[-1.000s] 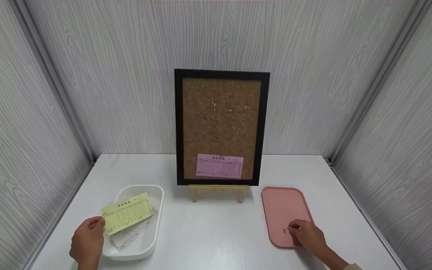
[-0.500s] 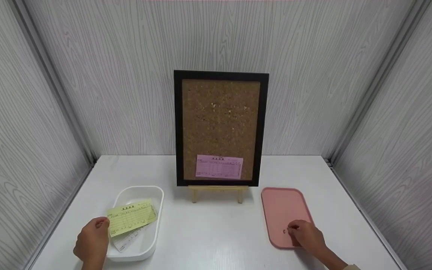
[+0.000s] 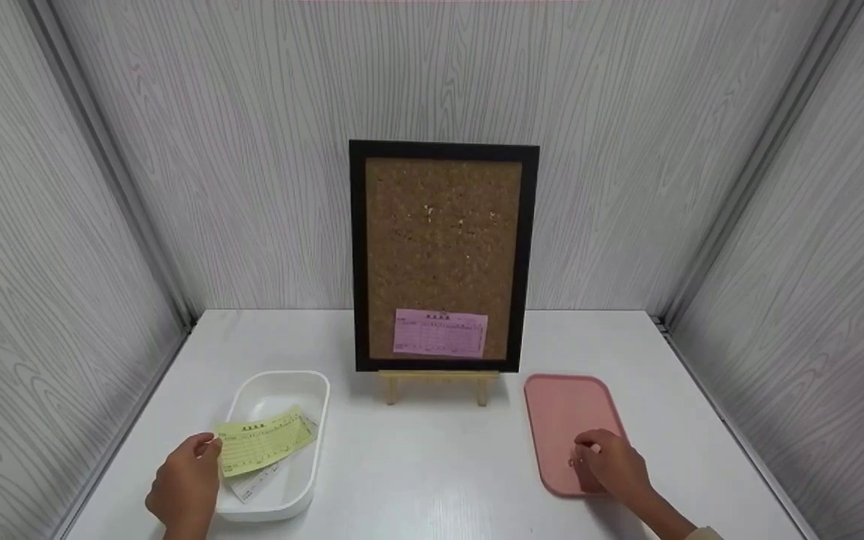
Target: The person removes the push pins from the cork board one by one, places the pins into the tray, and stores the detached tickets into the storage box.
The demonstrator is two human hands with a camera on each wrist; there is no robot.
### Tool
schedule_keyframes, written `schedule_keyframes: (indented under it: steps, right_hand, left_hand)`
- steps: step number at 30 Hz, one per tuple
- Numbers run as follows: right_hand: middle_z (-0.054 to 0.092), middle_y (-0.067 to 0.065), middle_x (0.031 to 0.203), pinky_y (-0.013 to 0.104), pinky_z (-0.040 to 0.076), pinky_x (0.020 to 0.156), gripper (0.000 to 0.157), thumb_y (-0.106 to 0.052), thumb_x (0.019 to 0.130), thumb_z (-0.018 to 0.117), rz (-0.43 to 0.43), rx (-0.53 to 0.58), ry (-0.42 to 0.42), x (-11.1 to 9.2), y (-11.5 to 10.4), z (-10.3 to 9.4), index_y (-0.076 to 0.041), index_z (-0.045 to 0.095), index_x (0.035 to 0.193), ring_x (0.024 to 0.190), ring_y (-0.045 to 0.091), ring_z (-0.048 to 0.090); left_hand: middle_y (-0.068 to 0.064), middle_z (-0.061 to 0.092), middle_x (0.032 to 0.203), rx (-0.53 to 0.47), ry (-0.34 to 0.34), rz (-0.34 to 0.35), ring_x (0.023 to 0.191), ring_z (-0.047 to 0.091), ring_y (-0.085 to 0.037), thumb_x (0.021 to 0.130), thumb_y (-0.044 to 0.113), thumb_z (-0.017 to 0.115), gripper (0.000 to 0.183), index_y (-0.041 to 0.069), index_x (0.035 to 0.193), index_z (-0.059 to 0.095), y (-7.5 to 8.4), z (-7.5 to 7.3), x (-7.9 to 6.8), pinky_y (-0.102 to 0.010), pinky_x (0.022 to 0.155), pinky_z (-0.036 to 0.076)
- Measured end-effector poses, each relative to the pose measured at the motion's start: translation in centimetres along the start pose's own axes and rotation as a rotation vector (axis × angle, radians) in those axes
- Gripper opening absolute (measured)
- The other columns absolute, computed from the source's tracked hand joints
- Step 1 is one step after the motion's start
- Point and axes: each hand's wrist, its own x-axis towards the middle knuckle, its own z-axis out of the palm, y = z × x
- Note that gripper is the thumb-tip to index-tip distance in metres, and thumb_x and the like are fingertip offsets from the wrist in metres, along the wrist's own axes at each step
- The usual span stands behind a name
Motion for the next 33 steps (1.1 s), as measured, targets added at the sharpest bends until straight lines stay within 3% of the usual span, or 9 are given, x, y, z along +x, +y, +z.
schedule_keyframes:
  steps: [6,14,20,28,33]
  right_hand:
    - [0.073,-0.002,0.099,0.033,0.050,0.068,0.012,-0.014,0.092,0.071,-0.017,0.058,0.014,0.2,-1.4,-0.4,-0.014,0.076,0.103,0.080,0.011,0.061]
    - [0.072,-0.002,0.110,0.027,0.049,0.069,0.021,-0.020,0.097,0.067,-0.042,0.163,0.009,0.9,-4.6,-0.6,-0.013,0.073,0.117,0.081,0.012,0.058]
    - [0.071,-0.005,0.103,0.024,0.049,0.068,0.020,-0.016,0.095,0.070,-0.103,0.181,0.074,1.3,-7.1,0.3,-0.014,0.073,0.115,0.079,0.012,0.056]
    - [0.071,-0.006,0.099,0.024,0.050,0.067,0.017,-0.016,0.094,0.072,-0.138,0.218,0.119,2.9,-10.2,0.8,-0.020,0.073,0.111,0.076,0.012,0.056]
    - [0.071,-0.006,0.097,0.024,0.046,0.060,0.017,-0.018,0.096,0.070,-0.169,0.252,0.138,4.2,-11.8,1.1,-0.019,0.073,0.112,0.072,0.012,0.053]
  left_hand:
    - [-0.019,0.070,0.123,-0.005,0.025,0.024,0.103,0.066,-0.045,0.101,0.026,0.057,0.033,0.005,0.124,0.066,0.4,-0.4,-0.4,-0.052,0.073,0.040]
    - [-0.016,0.072,0.119,-0.051,0.058,0.118,0.100,0.068,-0.043,0.101,0.026,0.061,0.029,0.008,0.123,0.067,3.4,0.3,-1.6,-0.050,0.071,0.041]
    - [-0.012,0.074,0.118,-0.114,0.040,0.193,0.101,0.069,-0.038,0.101,0.028,0.061,0.028,0.012,0.122,0.068,6.1,2.4,-2.3,-0.051,0.077,0.042]
    - [-0.008,0.076,0.111,-0.206,0.026,0.340,0.070,0.062,-0.023,0.098,0.029,0.065,0.026,0.014,0.119,0.071,9.6,5.8,-3.1,-0.033,0.059,0.038]
    - [-0.004,0.076,0.110,-0.241,0.001,0.380,0.075,0.065,-0.022,0.098,0.030,0.067,0.026,0.015,0.119,0.071,11.7,8.0,-3.2,-0.033,0.060,0.042]
